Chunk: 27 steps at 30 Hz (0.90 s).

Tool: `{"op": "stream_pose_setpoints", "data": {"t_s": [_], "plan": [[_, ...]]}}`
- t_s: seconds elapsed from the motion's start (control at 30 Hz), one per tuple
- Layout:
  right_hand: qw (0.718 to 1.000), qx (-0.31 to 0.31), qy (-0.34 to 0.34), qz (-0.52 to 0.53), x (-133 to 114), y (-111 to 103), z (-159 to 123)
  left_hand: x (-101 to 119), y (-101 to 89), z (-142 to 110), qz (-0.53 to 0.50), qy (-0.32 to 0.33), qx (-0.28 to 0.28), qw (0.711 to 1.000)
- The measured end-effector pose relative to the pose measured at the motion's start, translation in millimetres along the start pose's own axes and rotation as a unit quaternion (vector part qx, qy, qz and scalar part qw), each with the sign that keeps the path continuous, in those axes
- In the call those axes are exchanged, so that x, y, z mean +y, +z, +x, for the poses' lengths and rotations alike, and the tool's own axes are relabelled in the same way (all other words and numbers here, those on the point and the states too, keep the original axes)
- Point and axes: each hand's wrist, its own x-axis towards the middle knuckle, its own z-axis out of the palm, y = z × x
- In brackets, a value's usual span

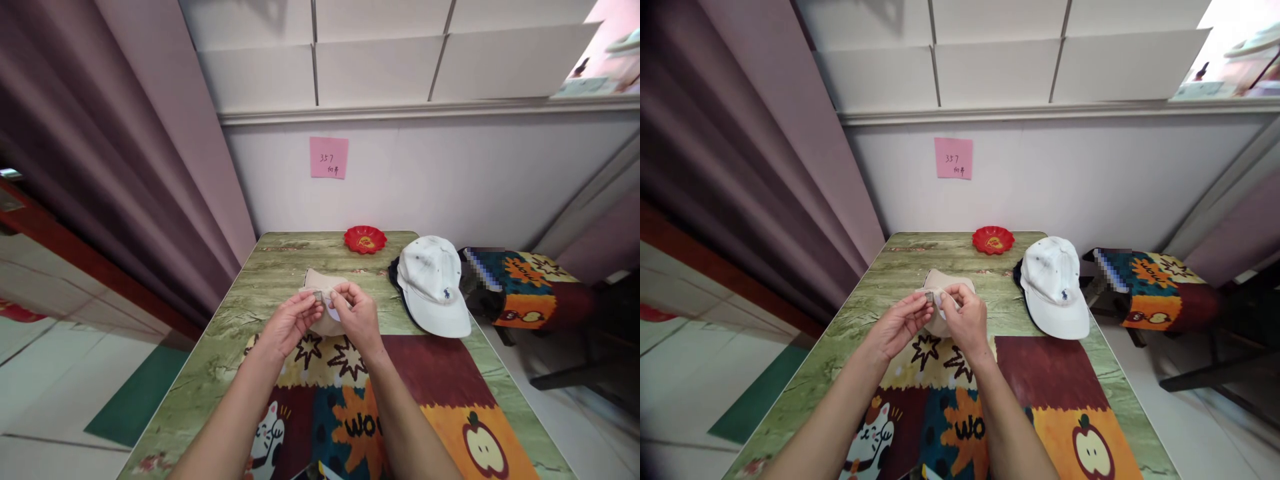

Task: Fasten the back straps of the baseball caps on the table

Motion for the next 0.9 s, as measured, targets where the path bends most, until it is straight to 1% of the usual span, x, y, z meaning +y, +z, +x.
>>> {"op": "stream_pose_setpoints", "data": {"t_s": [0.1,0.27,0.37,0.5,0.73,0.9], "plan": [[1.000,-0.001,-0.006,-0.026,-2,-1,0,0,2.1,0,0.011,0.006,0.006,1.000],[0.999,-0.014,0.008,-0.051,-4,-3,1,1,6.4,-3,0.024,0.026,0.026,0.999],[0.997,-0.018,0.023,-0.078,-3,-3,1,1,8.2,-3,0.035,0.035,0.027,0.998],[0.995,-0.033,0.035,-0.092,0,-4,2,1,6.0,-4,0.063,0.043,0.007,0.997],[0.993,-0.077,0.015,-0.087,3,-10,4,4,-3.9,-4,0.132,0.056,-0.024,0.989],[0.991,-0.095,0.007,-0.099,2,-17,6,3,-4.8,-4,0.177,0.070,-0.032,0.981]]}}
